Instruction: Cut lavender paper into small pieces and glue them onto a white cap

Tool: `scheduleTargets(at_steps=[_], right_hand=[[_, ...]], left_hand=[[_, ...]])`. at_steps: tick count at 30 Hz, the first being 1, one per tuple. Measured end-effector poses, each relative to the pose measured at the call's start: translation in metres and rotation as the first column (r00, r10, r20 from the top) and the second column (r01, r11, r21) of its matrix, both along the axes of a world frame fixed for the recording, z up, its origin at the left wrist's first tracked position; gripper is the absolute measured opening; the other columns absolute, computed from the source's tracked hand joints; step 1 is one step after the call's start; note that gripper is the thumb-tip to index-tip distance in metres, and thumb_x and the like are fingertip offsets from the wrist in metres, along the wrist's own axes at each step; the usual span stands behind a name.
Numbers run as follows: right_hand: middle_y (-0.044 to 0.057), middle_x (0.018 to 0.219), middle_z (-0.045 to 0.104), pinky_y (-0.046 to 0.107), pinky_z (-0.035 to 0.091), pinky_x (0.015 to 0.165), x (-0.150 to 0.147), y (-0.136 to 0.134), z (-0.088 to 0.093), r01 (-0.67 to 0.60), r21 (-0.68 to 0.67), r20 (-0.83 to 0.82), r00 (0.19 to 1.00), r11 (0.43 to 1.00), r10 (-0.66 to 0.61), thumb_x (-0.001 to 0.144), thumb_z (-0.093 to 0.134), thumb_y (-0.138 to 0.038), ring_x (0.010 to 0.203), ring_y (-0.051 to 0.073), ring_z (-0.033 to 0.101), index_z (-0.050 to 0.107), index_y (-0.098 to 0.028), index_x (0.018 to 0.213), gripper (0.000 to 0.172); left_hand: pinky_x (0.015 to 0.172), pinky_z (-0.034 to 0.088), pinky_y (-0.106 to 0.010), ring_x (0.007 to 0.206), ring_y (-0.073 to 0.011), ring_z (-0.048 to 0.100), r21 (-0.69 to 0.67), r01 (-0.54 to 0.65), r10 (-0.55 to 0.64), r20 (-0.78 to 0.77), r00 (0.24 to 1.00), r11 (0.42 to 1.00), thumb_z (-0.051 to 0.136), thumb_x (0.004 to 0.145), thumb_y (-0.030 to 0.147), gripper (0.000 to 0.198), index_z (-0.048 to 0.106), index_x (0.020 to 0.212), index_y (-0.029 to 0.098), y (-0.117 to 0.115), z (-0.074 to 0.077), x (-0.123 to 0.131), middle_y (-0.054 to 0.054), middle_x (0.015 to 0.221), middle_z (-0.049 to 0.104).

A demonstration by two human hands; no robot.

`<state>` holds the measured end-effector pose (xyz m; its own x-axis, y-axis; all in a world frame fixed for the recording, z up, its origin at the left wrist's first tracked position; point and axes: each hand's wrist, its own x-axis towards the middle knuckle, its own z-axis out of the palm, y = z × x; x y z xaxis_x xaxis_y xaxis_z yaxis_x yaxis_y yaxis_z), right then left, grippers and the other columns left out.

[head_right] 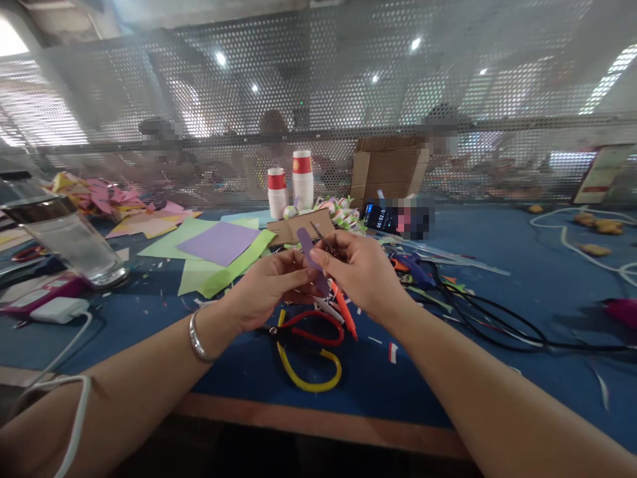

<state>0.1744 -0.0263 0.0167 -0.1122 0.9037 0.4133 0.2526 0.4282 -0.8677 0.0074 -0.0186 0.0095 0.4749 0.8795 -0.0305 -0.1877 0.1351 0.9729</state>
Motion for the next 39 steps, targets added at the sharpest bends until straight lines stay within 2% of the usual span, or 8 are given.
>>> scheduleTargets(at_steps=[3, 8, 13, 18, 23, 29, 39], right_hand=[[-0.005, 0.059, 0.055, 0.024, 0.027, 0.039, -0.001, 0.000, 0.000, -0.007, -0.016, -0.033, 0.999, 1.000, 0.006, 0.080, 0.077, -0.041, 0.043, 0.005, 0.041, 0.065, -0.016, 0.083, 0.028], [-0.006, 0.060, 0.054, 0.024, 0.025, 0.040, 0.001, 0.000, -0.001, -0.009, -0.024, -0.068, 0.998, 1.000, 0.008, 0.079, 0.079, -0.042, 0.044, 0.005, 0.038, 0.067, -0.017, 0.084, 0.028], [-0.004, 0.061, 0.054, 0.024, 0.026, 0.042, 0.003, -0.002, 0.002, 0.009, -0.040, -0.054, 0.998, 0.999, -0.011, 0.082, 0.075, -0.051, 0.047, 0.006, 0.040, 0.063, -0.017, 0.079, 0.036], [-0.004, 0.056, 0.052, 0.024, 0.023, 0.042, 0.008, -0.002, 0.005, 0.017, -0.076, 0.046, 0.999, 0.997, -0.013, 0.087, 0.062, -0.065, 0.045, 0.006, 0.036, 0.063, -0.018, 0.082, 0.048], [-0.004, 0.054, 0.051, 0.024, 0.026, 0.046, 0.009, 0.002, 0.002, -0.012, -0.113, 0.169, 0.985, 0.994, 0.031, 0.090, 0.056, -0.068, 0.048, 0.007, 0.038, 0.062, -0.017, 0.077, 0.052], [-0.004, 0.055, 0.053, 0.025, 0.029, 0.047, 0.007, 0.001, -0.001, -0.041, -0.179, 0.173, 0.982, 0.983, 0.072, 0.087, 0.059, -0.069, 0.050, 0.009, 0.043, 0.063, -0.018, 0.080, 0.051], [-0.005, 0.049, 0.043, 0.027, 0.020, 0.046, 0.007, -0.002, 0.003, -0.036, -0.155, 0.184, 0.981, 0.987, 0.065, 0.085, 0.063, -0.067, 0.047, 0.009, 0.033, 0.057, -0.019, 0.067, 0.051]], left_hand=[[0.065, 0.056, -0.023, 0.062, -0.0092, 0.067, -0.012, -0.023, 0.023, 0.038, 0.999, 1.000, 0.066, 0.089, 0.013, 0.015, 0.054, 0.079, 0.014, 0.000, 0.001, 0.002, -0.001, 0.072, 0.066], [0.059, 0.054, -0.022, 0.057, -0.0110, 0.068, -0.019, -0.007, 0.008, 0.098, 0.995, 1.000, 0.064, 0.088, 0.013, 0.016, 0.051, 0.080, 0.016, -0.001, 0.001, 0.002, 0.000, 0.069, 0.067], [0.057, 0.052, -0.021, 0.058, -0.0116, 0.068, 0.011, -0.106, 0.104, 0.087, 0.991, 0.994, 0.065, 0.085, 0.012, 0.015, 0.052, 0.078, 0.017, 0.003, 0.003, -0.003, -0.001, 0.069, 0.068], [0.053, 0.046, -0.018, 0.050, -0.0073, 0.060, 0.072, -0.209, 0.199, 0.119, 0.973, 0.975, 0.065, 0.083, 0.013, 0.014, 0.055, 0.074, 0.016, 0.010, 0.006, -0.009, 0.000, 0.064, 0.066], [0.053, 0.044, -0.018, 0.051, -0.0057, 0.055, 0.156, -0.281, 0.265, 0.113, 0.958, 0.947, 0.066, 0.083, 0.015, 0.011, 0.059, 0.074, 0.014, 0.014, 0.008, -0.013, 0.001, 0.062, 0.065], [0.054, 0.044, -0.018, 0.052, -0.0049, 0.055, 0.161, -0.240, 0.222, 0.123, 0.967, 0.957, 0.068, 0.080, 0.013, 0.010, 0.061, 0.074, 0.012, 0.012, 0.006, -0.009, 0.001, 0.061, 0.065], [0.052, 0.044, -0.018, 0.051, -0.0061, 0.059, 0.137, -0.135, 0.115, 0.143, 0.983, 0.981, 0.078, 0.075, 0.024, 0.021, 0.061, 0.075, 0.013, 0.009, 0.000, -0.006, 0.002, 0.062, 0.064]])
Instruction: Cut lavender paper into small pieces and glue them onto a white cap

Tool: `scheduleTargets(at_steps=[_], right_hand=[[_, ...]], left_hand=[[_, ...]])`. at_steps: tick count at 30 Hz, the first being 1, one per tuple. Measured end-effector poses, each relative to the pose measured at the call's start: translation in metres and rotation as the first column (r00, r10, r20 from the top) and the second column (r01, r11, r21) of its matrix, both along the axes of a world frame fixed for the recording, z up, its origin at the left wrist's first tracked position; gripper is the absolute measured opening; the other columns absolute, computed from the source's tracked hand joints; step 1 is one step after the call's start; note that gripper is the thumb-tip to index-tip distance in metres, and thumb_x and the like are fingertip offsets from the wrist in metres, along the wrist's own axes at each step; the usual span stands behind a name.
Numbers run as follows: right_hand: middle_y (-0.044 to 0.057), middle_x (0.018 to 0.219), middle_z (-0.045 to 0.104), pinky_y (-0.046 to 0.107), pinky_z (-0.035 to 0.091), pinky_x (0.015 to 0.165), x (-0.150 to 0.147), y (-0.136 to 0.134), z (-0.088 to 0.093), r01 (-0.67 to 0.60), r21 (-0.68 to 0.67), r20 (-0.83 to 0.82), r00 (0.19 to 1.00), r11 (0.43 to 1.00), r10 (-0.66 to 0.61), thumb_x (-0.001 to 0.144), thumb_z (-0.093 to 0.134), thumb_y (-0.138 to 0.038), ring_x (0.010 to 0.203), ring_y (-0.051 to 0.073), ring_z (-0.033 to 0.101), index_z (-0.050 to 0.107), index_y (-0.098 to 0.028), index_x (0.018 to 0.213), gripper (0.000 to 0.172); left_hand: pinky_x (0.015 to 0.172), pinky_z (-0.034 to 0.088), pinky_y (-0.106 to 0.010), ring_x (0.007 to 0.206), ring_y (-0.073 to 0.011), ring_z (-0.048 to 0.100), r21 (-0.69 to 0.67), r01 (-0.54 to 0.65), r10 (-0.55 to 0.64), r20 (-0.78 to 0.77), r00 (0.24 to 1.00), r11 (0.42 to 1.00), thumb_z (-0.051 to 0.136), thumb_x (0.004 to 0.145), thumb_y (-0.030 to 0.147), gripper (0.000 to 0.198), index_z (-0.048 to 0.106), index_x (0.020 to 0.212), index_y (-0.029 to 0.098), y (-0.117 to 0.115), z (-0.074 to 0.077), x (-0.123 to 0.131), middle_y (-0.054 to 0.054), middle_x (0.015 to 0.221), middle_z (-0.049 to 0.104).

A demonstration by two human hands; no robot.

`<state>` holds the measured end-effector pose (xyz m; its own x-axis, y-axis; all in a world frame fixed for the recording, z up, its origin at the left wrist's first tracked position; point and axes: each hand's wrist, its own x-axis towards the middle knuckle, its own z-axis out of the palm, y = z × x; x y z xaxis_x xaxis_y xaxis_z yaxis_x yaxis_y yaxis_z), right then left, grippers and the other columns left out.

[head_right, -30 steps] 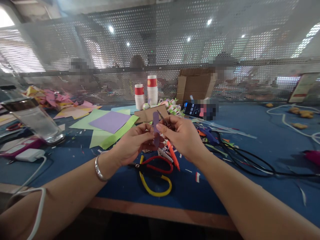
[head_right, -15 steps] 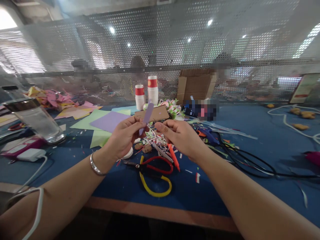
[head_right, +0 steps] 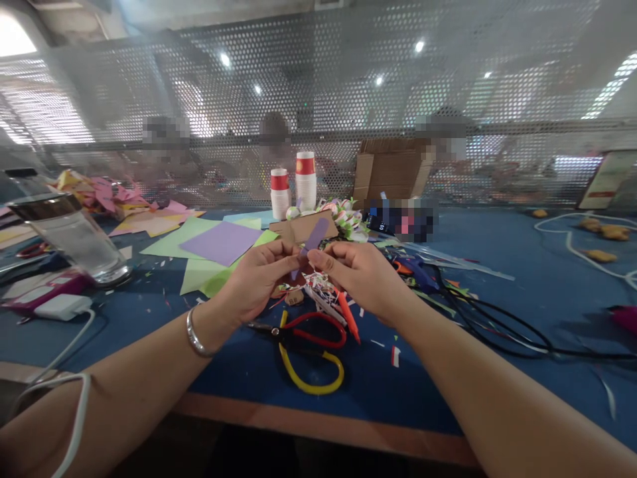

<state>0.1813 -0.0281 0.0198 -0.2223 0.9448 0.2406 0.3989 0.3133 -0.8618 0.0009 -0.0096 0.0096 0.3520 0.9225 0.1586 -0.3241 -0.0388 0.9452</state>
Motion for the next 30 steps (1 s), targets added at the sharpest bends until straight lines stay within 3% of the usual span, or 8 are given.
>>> scheduleTargets(at_steps=[10, 24, 30], right_hand=[[-0.005, 0.049, 0.042, 0.027, 0.021, 0.046, -0.0007, -0.0013, 0.0017, -0.005, 0.017, 0.005, 1.000, 1.000, 0.005, 0.083, 0.065, -0.067, 0.047, 0.009, 0.032, 0.056, -0.019, 0.064, 0.053], [-0.004, 0.050, 0.046, 0.027, 0.022, 0.046, 0.0003, -0.0016, 0.0021, -0.014, 0.062, 0.046, 0.999, 0.998, 0.011, 0.085, 0.063, -0.067, 0.048, 0.009, 0.035, 0.057, -0.019, 0.064, 0.053], [-0.004, 0.047, 0.042, 0.027, 0.019, 0.044, -0.0003, -0.0021, 0.0042, -0.011, 0.062, 0.118, 0.993, 0.998, 0.004, 0.084, 0.061, -0.070, 0.044, 0.009, 0.031, 0.062, -0.019, 0.065, 0.054]], left_hand=[[0.053, 0.045, -0.017, 0.055, -0.0062, 0.062, -0.070, -0.013, 0.010, -0.053, 0.999, 0.997, 0.070, 0.083, 0.016, 0.011, 0.062, 0.076, 0.012, -0.0050, 0.0073, 0.0004, -0.002, 0.069, 0.070], [0.056, 0.048, -0.019, 0.055, -0.0074, 0.064, -0.061, 0.023, -0.024, -0.032, 0.999, 0.998, 0.077, 0.078, 0.020, 0.018, 0.060, 0.075, 0.013, -0.0028, 0.0045, -0.0012, -0.001, 0.069, 0.069], [0.053, 0.045, -0.019, 0.053, -0.0080, 0.062, -0.040, 0.003, -0.007, -0.108, 0.994, 0.999, 0.072, 0.081, 0.017, 0.017, 0.057, 0.074, 0.014, -0.0021, 0.0059, -0.0031, 0.001, 0.062, 0.064]])
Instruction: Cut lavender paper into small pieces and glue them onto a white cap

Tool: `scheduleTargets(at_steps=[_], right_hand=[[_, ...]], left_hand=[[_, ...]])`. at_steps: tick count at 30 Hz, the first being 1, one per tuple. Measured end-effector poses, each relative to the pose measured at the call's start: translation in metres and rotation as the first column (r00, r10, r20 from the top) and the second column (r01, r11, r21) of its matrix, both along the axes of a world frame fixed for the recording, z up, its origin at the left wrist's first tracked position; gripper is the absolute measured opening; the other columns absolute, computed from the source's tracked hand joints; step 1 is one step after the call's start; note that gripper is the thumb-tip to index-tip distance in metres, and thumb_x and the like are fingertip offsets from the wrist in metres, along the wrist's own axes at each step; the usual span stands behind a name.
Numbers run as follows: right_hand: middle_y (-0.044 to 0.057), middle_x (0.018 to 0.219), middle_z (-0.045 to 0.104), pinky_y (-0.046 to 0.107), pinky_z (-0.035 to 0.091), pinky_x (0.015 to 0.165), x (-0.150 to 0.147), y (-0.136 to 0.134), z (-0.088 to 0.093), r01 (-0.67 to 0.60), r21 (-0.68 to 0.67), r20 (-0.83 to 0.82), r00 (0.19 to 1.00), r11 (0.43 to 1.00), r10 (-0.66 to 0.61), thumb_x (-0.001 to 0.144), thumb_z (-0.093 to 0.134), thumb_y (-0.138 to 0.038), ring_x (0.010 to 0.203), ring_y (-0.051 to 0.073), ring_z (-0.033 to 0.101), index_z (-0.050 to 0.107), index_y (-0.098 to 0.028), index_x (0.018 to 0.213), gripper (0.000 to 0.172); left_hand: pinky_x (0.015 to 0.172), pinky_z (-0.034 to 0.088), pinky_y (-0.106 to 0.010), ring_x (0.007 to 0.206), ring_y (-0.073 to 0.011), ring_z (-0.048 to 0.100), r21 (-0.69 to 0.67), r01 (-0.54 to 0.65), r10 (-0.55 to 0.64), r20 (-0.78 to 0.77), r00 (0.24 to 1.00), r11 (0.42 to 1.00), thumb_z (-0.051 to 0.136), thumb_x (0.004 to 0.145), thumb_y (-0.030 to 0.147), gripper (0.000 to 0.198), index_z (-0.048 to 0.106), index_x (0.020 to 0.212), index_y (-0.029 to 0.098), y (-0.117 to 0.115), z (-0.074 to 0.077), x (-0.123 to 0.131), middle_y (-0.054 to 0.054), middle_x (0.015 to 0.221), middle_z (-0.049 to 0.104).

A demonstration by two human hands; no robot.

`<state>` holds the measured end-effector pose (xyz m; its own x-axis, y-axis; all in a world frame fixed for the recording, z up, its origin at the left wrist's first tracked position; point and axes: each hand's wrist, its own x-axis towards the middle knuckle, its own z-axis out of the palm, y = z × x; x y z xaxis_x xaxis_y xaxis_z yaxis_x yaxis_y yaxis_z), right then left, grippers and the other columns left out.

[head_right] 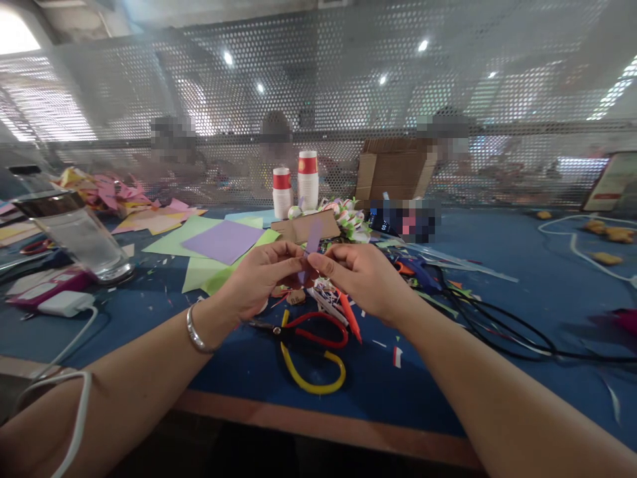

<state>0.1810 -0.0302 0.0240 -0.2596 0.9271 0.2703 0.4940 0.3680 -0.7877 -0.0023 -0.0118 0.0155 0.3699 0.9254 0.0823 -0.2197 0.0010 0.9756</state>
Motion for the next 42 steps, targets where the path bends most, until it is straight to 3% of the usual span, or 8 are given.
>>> scheduleTargets(at_steps=[12, 18, 21, 25, 32, 35, 37, 42], right_hand=[[-0.003, 0.049, 0.043, 0.028, 0.022, 0.046, 0.000, -0.001, 0.003, -0.004, 0.026, 0.069, 0.998, 1.000, 0.002, 0.084, 0.060, -0.071, 0.047, 0.010, 0.035, 0.054, -0.020, 0.059, 0.057], [-0.003, 0.051, 0.042, 0.029, 0.021, 0.046, 0.000, 0.000, 0.001, -0.012, 0.004, 0.060, 0.998, 1.000, 0.012, 0.084, 0.058, -0.072, 0.048, 0.011, 0.035, 0.057, -0.020, 0.063, 0.056], [-0.003, 0.052, 0.041, 0.029, 0.021, 0.046, 0.001, 0.000, 0.000, -0.012, 0.007, 0.082, 0.997, 1.000, 0.012, 0.084, 0.057, -0.072, 0.048, 0.011, 0.034, 0.055, -0.020, 0.062, 0.056], [-0.003, 0.053, 0.040, 0.029, 0.021, 0.047, 0.001, 0.001, 0.001, -0.004, 0.017, 0.107, 0.994, 1.000, 0.002, 0.086, 0.057, -0.070, 0.049, 0.011, 0.034, 0.051, -0.020, 0.059, 0.056], [-0.002, 0.053, 0.043, 0.029, 0.024, 0.048, 0.000, -0.001, 0.002, 0.013, 0.021, 0.133, 0.991, 1.000, -0.016, 0.085, 0.058, -0.068, 0.050, 0.012, 0.037, 0.057, -0.020, 0.064, 0.053], [-0.002, 0.055, 0.045, 0.029, 0.025, 0.049, -0.001, -0.001, 0.003, 0.010, 0.026, 0.172, 0.985, 1.000, -0.015, 0.085, 0.056, -0.069, 0.051, 0.012, 0.040, 0.058, -0.019, 0.065, 0.053], [-0.002, 0.056, 0.045, 0.028, 0.026, 0.050, -0.002, -0.001, 0.003, -0.001, 0.025, 0.184, 0.983, 1.000, -0.004, 0.086, 0.055, -0.069, 0.053, 0.012, 0.040, 0.058, -0.019, 0.065, 0.054], [-0.003, 0.057, 0.042, 0.027, 0.026, 0.051, -0.002, 0.000, 0.003, -0.016, 0.007, 0.207, 0.978, 1.000, 0.015, 0.087, 0.053, -0.067, 0.053, 0.011, 0.039, 0.058, -0.019, 0.067, 0.053]], left_hand=[[0.051, 0.043, -0.018, 0.048, -0.0052, 0.055, 0.016, 0.038, -0.038, 0.006, 0.999, 0.999, 0.073, 0.078, 0.014, 0.018, 0.057, 0.071, 0.013, 0.000, 0.004, -0.004, 0.003, 0.058, 0.061], [0.057, 0.048, -0.020, 0.057, -0.0088, 0.063, 0.028, 0.030, -0.030, -0.005, 1.000, 0.999, 0.080, 0.073, 0.017, 0.025, 0.057, 0.083, 0.014, 0.003, 0.003, -0.005, 0.001, 0.065, 0.065], [0.061, 0.050, -0.022, 0.062, -0.0112, 0.066, 0.104, 0.035, -0.031, -0.036, 0.999, 0.994, 0.083, 0.071, 0.019, 0.041, 0.052, 0.098, 0.018, 0.004, 0.002, -0.008, 0.001, 0.069, 0.068], [0.066, 0.053, -0.024, 0.065, -0.0102, 0.065, 0.256, 0.041, -0.030, -0.044, 0.999, 0.966, 0.084, 0.070, 0.019, 0.052, 0.042, 0.101, 0.024, 0.003, 0.004, -0.012, 0.004, 0.079, 0.066], [0.050, 0.040, -0.022, 0.053, -0.0038, 0.052, 0.469, 0.058, 0.028, -0.173, 0.985, 0.881, 0.076, 0.078, 0.017, 0.030, 0.051, 0.094, 0.023, -0.001, 0.007, -0.015, -0.001, 0.104, 0.062], [0.047, 0.035, -0.023, 0.049, -0.0050, 0.046, 0.513, 0.147, 0.019, -0.304, 0.953, 0.846, 0.067, 0.083, 0.014, 0.017, 0.060, 0.098, 0.022, -0.002, 0.009, -0.016, 0.001, 0.083, 0.061], [0.048, 0.035, -0.022, 0.050, -0.0071, 0.046, 0.536, 0.193, 0.033, -0.382, 0.924, 0.822, 0.062, 0.085, 0.012, 0.021, 0.065, 0.104, 0.020, -0.001, 0.010, -0.017, 0.004, 0.067, 0.054], [0.048, 0.035, -0.021, 0.052, -0.0079, 0.044, 0.605, 0.233, 0.060, -0.423, 0.904, 0.761, 0.061, 0.083, 0.008, 0.035, 0.065, 0.117, 0.016, 0.004, 0.010, -0.018, 0.005, 0.062, 0.049]])
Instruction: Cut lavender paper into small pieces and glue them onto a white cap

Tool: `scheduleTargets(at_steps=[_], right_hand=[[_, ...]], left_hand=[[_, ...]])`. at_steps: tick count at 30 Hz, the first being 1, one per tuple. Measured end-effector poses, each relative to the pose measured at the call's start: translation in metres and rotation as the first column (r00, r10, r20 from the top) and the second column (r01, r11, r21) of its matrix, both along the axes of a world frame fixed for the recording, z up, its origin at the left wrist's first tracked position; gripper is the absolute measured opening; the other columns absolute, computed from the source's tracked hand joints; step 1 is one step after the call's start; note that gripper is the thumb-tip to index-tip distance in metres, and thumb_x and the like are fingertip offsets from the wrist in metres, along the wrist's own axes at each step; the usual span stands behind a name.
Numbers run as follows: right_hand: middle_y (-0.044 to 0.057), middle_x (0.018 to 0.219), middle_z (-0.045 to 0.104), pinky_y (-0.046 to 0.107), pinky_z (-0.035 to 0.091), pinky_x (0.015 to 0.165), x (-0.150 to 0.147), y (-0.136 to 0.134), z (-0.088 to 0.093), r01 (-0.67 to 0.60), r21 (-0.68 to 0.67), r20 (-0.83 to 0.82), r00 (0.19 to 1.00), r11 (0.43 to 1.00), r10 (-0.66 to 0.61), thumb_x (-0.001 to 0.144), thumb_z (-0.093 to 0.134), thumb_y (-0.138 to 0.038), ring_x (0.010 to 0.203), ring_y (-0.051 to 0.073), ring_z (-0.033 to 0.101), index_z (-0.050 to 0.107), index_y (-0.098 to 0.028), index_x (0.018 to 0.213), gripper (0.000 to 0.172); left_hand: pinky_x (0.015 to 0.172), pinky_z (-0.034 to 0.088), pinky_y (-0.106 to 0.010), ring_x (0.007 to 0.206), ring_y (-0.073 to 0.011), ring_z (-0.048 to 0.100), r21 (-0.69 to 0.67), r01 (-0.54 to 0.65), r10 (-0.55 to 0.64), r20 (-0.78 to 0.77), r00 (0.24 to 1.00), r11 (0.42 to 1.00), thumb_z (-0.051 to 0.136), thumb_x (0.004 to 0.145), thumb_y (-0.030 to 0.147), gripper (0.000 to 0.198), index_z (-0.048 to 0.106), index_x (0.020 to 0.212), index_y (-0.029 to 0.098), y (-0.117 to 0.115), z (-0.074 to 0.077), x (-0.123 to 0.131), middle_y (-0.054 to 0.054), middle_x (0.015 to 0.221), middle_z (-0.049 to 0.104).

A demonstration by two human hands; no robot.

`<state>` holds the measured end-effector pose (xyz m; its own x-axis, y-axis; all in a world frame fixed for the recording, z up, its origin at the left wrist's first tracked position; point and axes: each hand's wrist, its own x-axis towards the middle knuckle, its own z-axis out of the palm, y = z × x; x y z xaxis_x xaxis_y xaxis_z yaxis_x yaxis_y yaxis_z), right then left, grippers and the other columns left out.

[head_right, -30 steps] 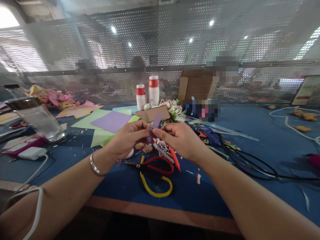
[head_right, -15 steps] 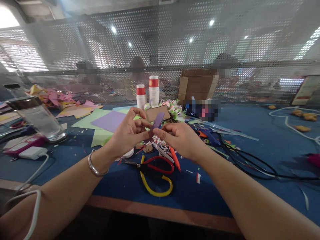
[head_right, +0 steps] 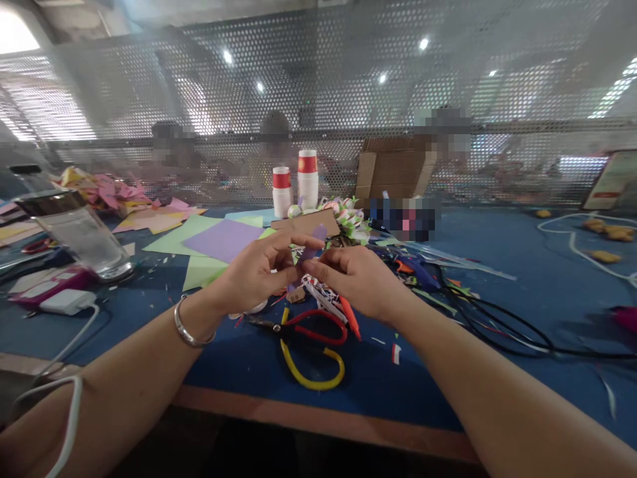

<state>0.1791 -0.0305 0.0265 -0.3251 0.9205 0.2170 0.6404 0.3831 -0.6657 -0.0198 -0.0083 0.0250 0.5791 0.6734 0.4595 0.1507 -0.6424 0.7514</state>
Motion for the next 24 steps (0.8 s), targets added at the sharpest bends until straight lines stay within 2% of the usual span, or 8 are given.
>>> scheduleTargets(at_steps=[6, 11, 16, 18, 21, 23, 24], right_hand=[[-0.003, 0.056, 0.043, 0.028, 0.027, 0.050, 0.000, -0.001, 0.000, -0.019, -0.020, -0.024, 1.000, 1.000, 0.018, 0.088, 0.051, -0.068, 0.051, 0.011, 0.039, 0.057, -0.019, 0.067, 0.054], [-0.004, 0.052, 0.041, 0.027, 0.026, 0.048, 0.000, -0.002, 0.000, -0.013, -0.018, -0.073, 0.997, 1.000, 0.012, 0.088, 0.053, -0.066, 0.048, 0.010, 0.035, 0.047, -0.021, 0.058, 0.055], [-0.005, 0.052, 0.039, 0.027, 0.024, 0.049, 0.003, 0.002, -0.003, 0.016, -0.013, -0.120, 0.993, 1.000, -0.017, 0.089, 0.053, -0.067, 0.049, 0.009, 0.034, 0.047, -0.021, 0.060, 0.055], [-0.005, 0.053, 0.038, 0.027, 0.023, 0.049, 0.005, 0.004, -0.004, 0.037, -0.005, -0.138, 0.990, 0.999, -0.037, 0.089, 0.052, -0.068, 0.050, 0.009, 0.033, 0.049, -0.020, 0.062, 0.055], [-0.006, 0.054, 0.038, 0.027, 0.022, 0.050, 0.010, 0.006, -0.003, 0.064, 0.009, -0.138, 0.988, 0.998, -0.062, 0.089, 0.050, -0.071, 0.050, 0.010, 0.032, 0.054, -0.020, 0.068, 0.055], [-0.005, 0.054, 0.040, 0.028, 0.022, 0.050, 0.013, 0.007, -0.001, 0.094, 0.029, -0.052, 0.994, 0.995, -0.092, 0.089, 0.047, -0.072, 0.051, 0.011, 0.034, 0.055, -0.020, 0.069, 0.056], [-0.004, 0.055, 0.042, 0.028, 0.023, 0.051, 0.015, 0.008, 0.000, 0.112, 0.047, 0.027, 0.993, 0.993, -0.113, 0.089, 0.046, -0.072, 0.052, 0.011, 0.036, 0.056, -0.020, 0.069, 0.057]], left_hand=[[0.049, 0.038, -0.022, 0.054, -0.0070, 0.045, -0.016, 0.007, -0.006, 0.018, 1.000, 1.000, 0.060, 0.083, 0.007, 0.039, 0.064, 0.121, 0.014, 0.000, 0.000, -0.001, 0.003, 0.070, 0.052], [0.047, 0.038, -0.021, 0.053, -0.0065, 0.046, -0.059, 0.037, -0.034, 0.044, 0.998, 0.998, 0.060, 0.083, 0.007, 0.044, 0.061, 0.126, 0.014, 0.003, -0.002, -0.001, 0.002, 0.076, 0.056], [0.047, 0.040, -0.020, 0.053, -0.0035, 0.046, -0.053, 0.043, -0.038, 0.091, 0.995, 0.998, 0.063, 0.083, 0.010, 0.047, 0.058, 0.129, 0.018, 0.007, -0.006, 0.000, -0.005, 0.103, 0.063], [0.049, 0.042, -0.021, 0.055, -0.0035, 0.048, -0.026, 0.010, -0.007, 0.112, 0.994, 1.000, 0.065, 0.082, 0.010, 0.050, 0.057, 0.130, 0.018, 0.009, -0.007, 0.000, -0.006, 0.108, 0.063], [0.047, 0.040, -0.020, 0.053, -0.0042, 0.048, -0.002, -0.093, 0.093, 0.124, 0.988, 0.996, 0.064, 0.084, 0.011, 0.052, 0.054, 0.134, 0.017, 0.014, -0.009, -0.001, -0.004, 0.096, 0.064], [0.044, 0.037, -0.019, 0.052, -0.0037, 0.047, 0.016, -0.158, 0.155, 0.126, 0.980, 0.987, 0.063, 0.085, 0.011, 0.051, 0.053, 0.134, 0.018, 0.016, -0.010, -0.001, -0.003, 0.096, 0.063], [0.044, 0.038, -0.019, 0.052, -0.0032, 0.048, 0.029, -0.175, 0.169, 0.128, 0.977, 0.984, 0.063, 0.085, 0.011, 0.048, 0.054, 0.132, 0.018, 0.016, -0.010, -0.001, -0.005, 0.102, 0.063]])
